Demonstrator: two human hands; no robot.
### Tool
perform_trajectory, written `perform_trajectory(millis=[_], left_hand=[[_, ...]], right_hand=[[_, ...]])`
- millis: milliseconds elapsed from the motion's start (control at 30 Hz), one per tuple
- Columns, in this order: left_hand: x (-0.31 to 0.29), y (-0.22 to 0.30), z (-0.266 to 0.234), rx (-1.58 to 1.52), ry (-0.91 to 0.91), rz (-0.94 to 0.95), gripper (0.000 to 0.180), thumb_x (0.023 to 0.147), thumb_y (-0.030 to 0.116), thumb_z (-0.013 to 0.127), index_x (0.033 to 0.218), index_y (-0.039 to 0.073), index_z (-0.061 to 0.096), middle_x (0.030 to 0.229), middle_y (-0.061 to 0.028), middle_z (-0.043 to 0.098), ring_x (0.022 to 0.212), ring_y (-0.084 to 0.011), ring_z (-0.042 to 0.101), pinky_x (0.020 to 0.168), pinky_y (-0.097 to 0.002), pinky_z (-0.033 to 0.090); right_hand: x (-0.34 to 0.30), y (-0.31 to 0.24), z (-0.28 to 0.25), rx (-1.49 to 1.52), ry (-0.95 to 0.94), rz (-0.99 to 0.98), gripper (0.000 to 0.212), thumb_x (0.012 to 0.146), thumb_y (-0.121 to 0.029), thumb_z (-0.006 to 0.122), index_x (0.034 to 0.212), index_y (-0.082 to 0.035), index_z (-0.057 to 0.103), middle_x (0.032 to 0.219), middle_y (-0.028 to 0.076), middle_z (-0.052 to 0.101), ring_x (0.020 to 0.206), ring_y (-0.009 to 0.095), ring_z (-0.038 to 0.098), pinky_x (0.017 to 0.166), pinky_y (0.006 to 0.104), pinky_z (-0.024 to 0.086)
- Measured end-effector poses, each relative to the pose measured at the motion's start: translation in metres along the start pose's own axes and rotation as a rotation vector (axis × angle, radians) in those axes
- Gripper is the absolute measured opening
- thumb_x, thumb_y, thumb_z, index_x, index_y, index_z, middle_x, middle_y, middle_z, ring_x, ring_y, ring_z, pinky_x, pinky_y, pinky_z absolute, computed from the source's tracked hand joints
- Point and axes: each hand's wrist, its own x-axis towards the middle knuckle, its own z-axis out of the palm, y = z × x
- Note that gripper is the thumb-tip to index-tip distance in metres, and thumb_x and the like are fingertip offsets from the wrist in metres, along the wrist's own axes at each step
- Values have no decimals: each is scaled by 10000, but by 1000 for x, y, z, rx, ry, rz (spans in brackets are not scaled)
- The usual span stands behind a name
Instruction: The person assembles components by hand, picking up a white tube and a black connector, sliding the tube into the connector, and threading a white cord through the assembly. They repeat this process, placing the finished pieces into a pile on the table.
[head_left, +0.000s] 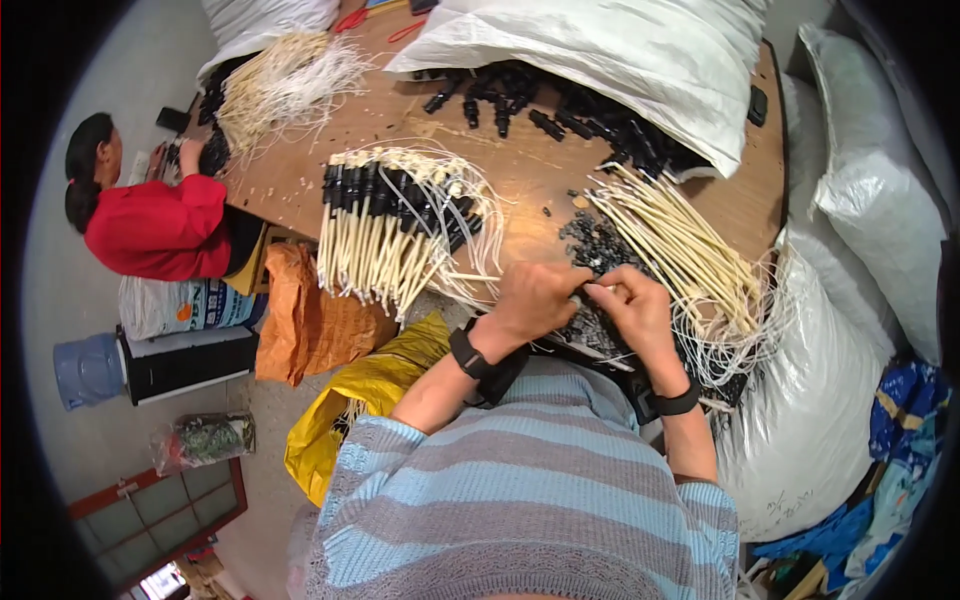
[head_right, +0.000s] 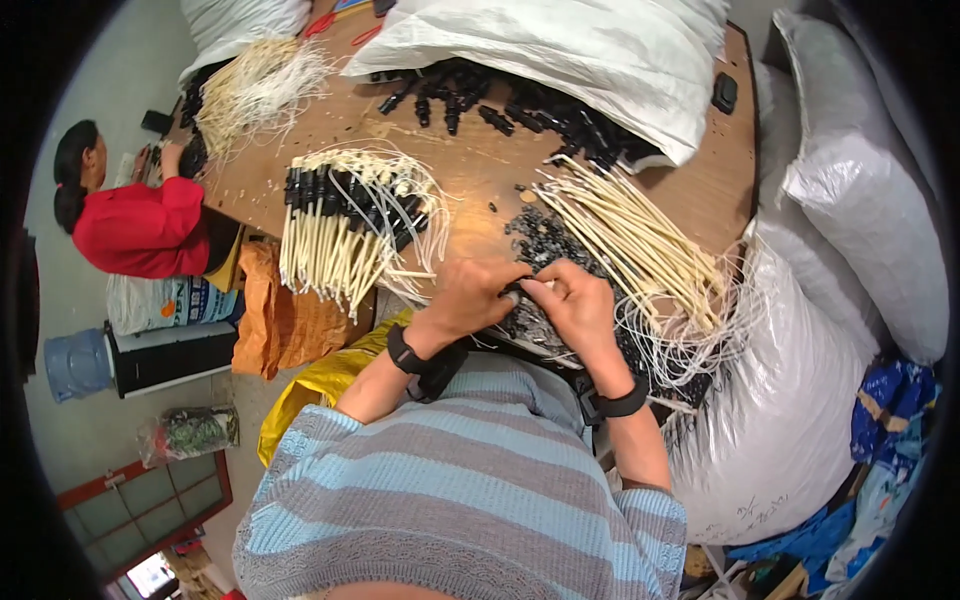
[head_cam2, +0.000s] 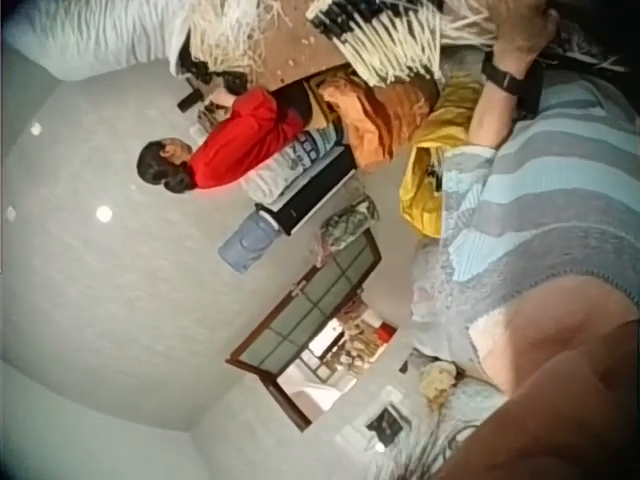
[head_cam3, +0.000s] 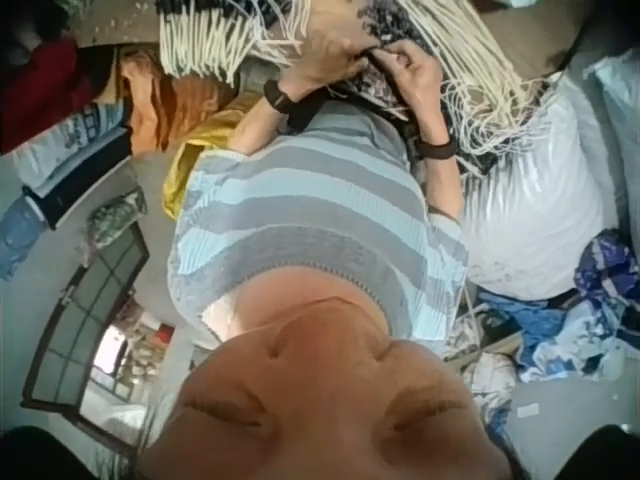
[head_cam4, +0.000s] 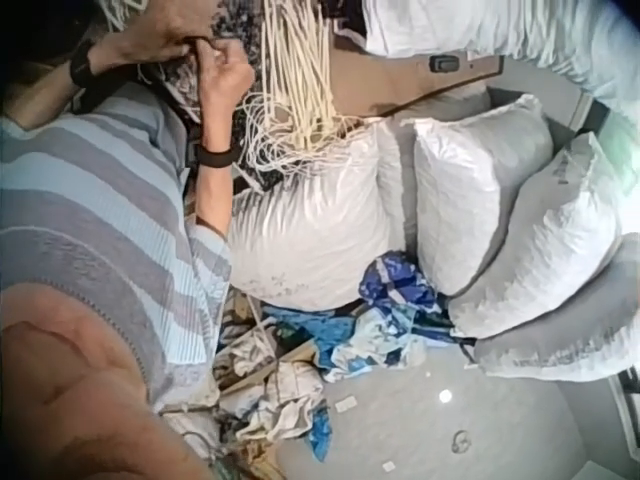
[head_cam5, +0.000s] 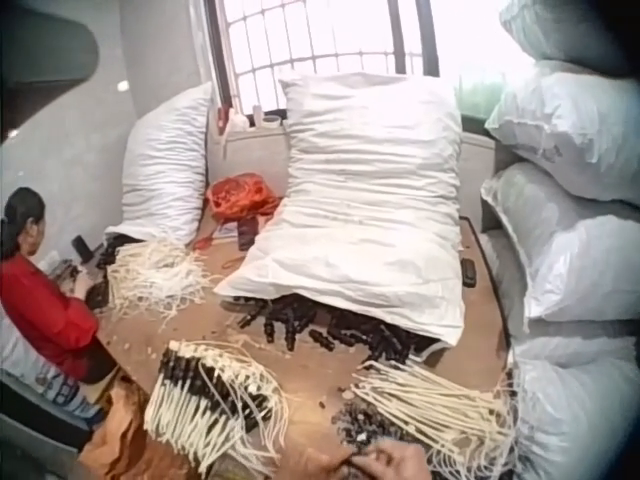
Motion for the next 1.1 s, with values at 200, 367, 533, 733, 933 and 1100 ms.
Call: perform_trajectory(millis=[200, 367, 533, 733, 933, 1100], left_hand=[[-6, -6, -16, 287, -26, 166, 240, 646, 75, 657, 865, 173, 663, 657, -8, 572, 585, -221, 614, 494, -347, 476], [-7, -18, -35, 99, 305, 8, 168, 662, 91, 665, 824, 135, 663, 701, -13, 616, 586, -222, 595, 533, -363, 458], [-15, -71, -102, 543, 542, -122, 183, 672, 134, 671, 854, 123, 684, 809, -30, 651, 838, -246, 590, 842, -389, 398], [-10, -96, -112, 660, 606, -327, 527, 662, 126, 695, 1174, 67, 584, 1297, -104, 515, 1251, -295, 425, 1061, -528, 244], [83, -71, -41, 146, 293, 52, 445, 736, 35, 618, 1180, 62, 616, 1168, -141, 620, 1126, -323, 552, 934, -426, 474], [145, -130, 5, 195, 215, -291, 357, 788, 67, 565, 1126, 108, 671, 1128, -161, 605, 1082, -397, 543, 913, -450, 472]], right_hand=[[12, 2, 8, 16, -280, 60, 196, 795, -173, 764, 904, -24, 698, 508, -22, 418, 482, 47, 345, 452, 252, 274], [6, -30, 27, -244, -40, -408, 186, 791, -112, 755, 918, 4, 685, 810, 128, 653, 635, 211, 624, 574, 287, 491], [15, -54, 7, -162, 225, -529, 47, 853, -21, 649, 847, 24, 658, 919, 147, 684, 745, 212, 663, 619, 274, 496], [7, -33, 18, -431, -93, -598, 193, 787, -141, 733, 927, -25, 670, 1005, 125, 677, 825, 318, 655, 663, 362, 513], [-6, -12, 12, -404, -64, -322, 283, 818, -172, 711, 1066, -48, 655, 926, 113, 670, 727, 316, 642, 631, 370, 512], [-5, 15, -24, -480, 207, -199, 313, 783, -161, 737, 1066, -48, 664, 920, 148, 681, 793, 338, 661, 673, 385, 522]])
